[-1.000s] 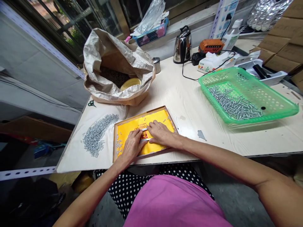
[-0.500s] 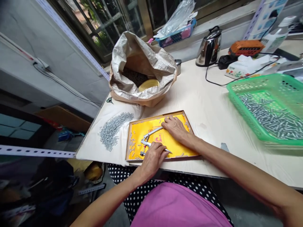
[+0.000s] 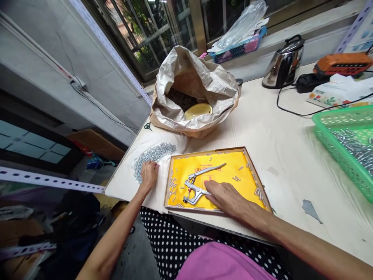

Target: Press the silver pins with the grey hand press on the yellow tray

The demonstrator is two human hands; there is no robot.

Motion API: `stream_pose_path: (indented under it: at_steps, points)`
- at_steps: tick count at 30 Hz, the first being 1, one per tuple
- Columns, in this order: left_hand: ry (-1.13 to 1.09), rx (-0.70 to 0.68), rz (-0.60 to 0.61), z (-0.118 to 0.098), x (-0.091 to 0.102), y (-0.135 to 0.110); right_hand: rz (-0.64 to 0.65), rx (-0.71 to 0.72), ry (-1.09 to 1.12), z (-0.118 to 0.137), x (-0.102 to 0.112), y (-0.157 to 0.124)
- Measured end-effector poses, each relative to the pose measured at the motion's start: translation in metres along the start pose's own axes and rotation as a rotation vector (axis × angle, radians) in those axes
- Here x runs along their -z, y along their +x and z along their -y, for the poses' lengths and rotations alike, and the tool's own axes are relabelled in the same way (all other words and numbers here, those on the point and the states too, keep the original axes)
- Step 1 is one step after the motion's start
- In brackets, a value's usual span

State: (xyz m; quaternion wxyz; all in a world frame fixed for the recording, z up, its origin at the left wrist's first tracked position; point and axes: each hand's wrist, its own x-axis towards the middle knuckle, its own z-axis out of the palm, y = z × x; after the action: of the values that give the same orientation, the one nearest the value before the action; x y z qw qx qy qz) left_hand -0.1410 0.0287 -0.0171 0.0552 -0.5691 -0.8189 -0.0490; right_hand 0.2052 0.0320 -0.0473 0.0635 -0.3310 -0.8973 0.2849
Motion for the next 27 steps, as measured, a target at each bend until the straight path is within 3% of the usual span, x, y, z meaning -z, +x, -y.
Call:
stream_pose_path:
  at_steps: [6,14,20,23,27]
  points:
    - [0.007,0.009,0.082,0.017,-0.015,0.015,-0.101,-0.032,0.055,-0.004,0.007,-0.018]
    - [-0.075,-0.015,0.157,0.017,-0.004,0.018,-0.143,-0.044,0.037,-0.02,0.003,-0.027]
    - [-0.119,-0.031,0.118,0.007,0.012,0.015,-0.13,-0.028,-0.108,-0.019,0.001,-0.023]
    - [-0.405,-0.005,0.17,-0.015,0.024,-0.002,-0.082,0.022,-0.211,-0.015,0.009,-0.023]
    - [-0.929,0.087,0.457,-0.059,0.032,-0.049,-0.076,0.101,-0.278,-0.007,0.019,-0.023]
